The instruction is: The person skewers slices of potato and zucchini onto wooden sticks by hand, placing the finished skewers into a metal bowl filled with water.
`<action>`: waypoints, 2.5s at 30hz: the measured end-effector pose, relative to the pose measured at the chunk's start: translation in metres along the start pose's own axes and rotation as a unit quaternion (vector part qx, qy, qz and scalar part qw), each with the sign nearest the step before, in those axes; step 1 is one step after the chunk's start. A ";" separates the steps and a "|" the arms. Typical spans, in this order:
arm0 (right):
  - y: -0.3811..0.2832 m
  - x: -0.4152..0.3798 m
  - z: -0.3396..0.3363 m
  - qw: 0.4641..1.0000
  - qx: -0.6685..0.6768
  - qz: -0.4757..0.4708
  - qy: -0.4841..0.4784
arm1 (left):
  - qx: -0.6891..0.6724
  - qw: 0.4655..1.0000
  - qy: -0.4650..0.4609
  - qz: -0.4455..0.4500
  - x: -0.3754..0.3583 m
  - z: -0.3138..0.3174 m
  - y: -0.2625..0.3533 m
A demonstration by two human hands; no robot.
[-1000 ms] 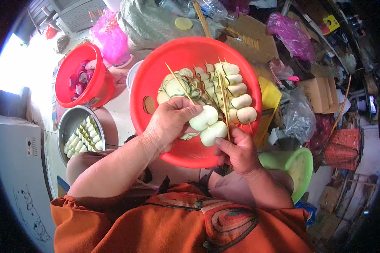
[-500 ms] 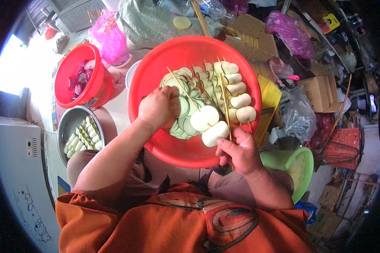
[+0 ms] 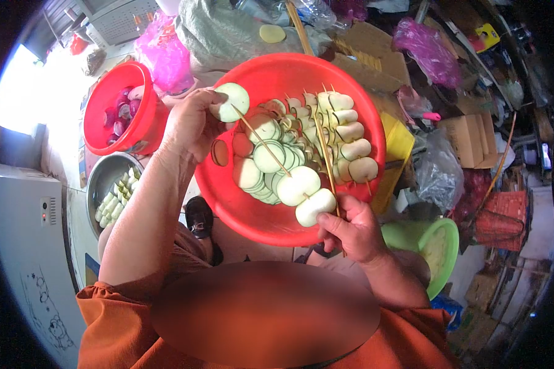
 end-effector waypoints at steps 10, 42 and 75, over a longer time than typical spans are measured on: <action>0.001 0.001 0.002 1.000 -0.005 -0.010 0.006 | -0.012 0.998 0.033 0.043 -0.009 -0.002 0.008; -0.002 0.008 -0.002 0.998 -0.003 -0.037 0.044 | 0.091 0.991 -0.035 -0.088 -0.030 0.042 -0.054; -0.001 -0.002 0.000 1.000 -0.007 0.011 0.003 | 0.043 0.997 0.045 0.039 -0.003 -0.002 0.006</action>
Point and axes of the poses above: each hand's wrist, its own x-axis towards the middle knuckle, its own z-axis out of the palm, y = z × x, the point moved 5 cm from there along x, towards the middle knuckle, and after that the axes turned 11 degrees about -z, right-handed, at the moved point
